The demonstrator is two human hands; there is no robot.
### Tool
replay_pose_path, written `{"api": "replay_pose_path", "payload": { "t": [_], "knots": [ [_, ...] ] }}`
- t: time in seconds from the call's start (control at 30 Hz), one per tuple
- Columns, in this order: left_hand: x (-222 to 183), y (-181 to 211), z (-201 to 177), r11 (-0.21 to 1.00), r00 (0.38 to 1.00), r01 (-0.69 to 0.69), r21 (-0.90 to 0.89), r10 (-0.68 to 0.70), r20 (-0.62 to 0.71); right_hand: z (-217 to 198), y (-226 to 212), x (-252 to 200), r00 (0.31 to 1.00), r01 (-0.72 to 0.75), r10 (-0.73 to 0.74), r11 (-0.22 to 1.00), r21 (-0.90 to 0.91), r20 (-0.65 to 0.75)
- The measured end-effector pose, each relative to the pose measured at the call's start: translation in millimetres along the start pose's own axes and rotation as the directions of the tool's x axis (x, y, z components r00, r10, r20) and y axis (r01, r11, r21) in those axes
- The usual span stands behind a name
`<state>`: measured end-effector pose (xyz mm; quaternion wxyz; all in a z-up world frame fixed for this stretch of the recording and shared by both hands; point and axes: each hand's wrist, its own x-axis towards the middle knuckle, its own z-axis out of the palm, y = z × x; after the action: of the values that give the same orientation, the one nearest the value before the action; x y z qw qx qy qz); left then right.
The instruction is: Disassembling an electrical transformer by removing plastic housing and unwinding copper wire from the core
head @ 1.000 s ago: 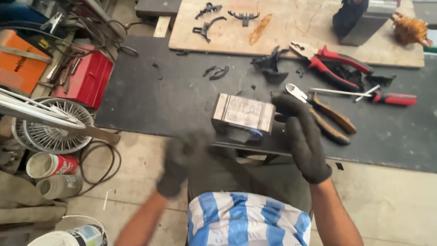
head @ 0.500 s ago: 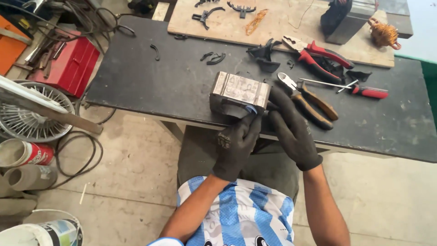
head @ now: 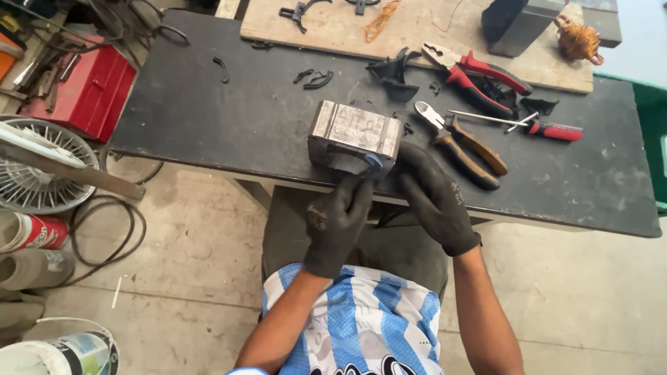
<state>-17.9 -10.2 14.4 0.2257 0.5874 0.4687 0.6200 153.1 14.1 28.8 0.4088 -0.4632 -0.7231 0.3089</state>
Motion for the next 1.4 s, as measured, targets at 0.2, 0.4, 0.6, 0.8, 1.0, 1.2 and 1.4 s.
{"api": "replay_pose_path", "payload": {
  "t": [0.2,0.4,0.6,0.8,1.0,1.2,1.4],
  "knots": [
    [-4,-18,-12,0.991,0.985,0.0,0.134,-0.023,0.174,5,1,0,1.0,0.005,-0.005,1.0,-0.01,-0.031],
    [-15,-24,-4,0.964,0.995,0.059,0.258,-0.076,0.057,3,-4,1,0.999,0.027,-0.029,0.999,-0.039,-0.038],
    [-25,-40,-4,0.924,0.991,0.111,0.366,-0.132,0.032,8,1,0,0.997,0.036,-0.04,0.998,-0.055,-0.071],
    [-16,-48,2,0.886,0.994,-0.077,0.458,0.033,0.103,9,1,1,0.996,0.045,-0.049,0.998,-0.053,-0.075],
    [-8,-71,-1,0.737,0.913,-0.408,0.539,0.311,0.265,13,6,-1,0.995,0.044,-0.051,0.996,-0.078,-0.089],
    [11,-86,-9,0.475,0.72,-0.689,0.548,0.538,0.439,15,4,0,0.991,0.057,-0.07,0.992,-0.113,-0.114],
    [16,-91,-7,0.497,0.715,-0.698,0.515,0.445,0.54,11,6,1,0.995,0.048,-0.057,0.993,-0.111,-0.086]
  ]
}}
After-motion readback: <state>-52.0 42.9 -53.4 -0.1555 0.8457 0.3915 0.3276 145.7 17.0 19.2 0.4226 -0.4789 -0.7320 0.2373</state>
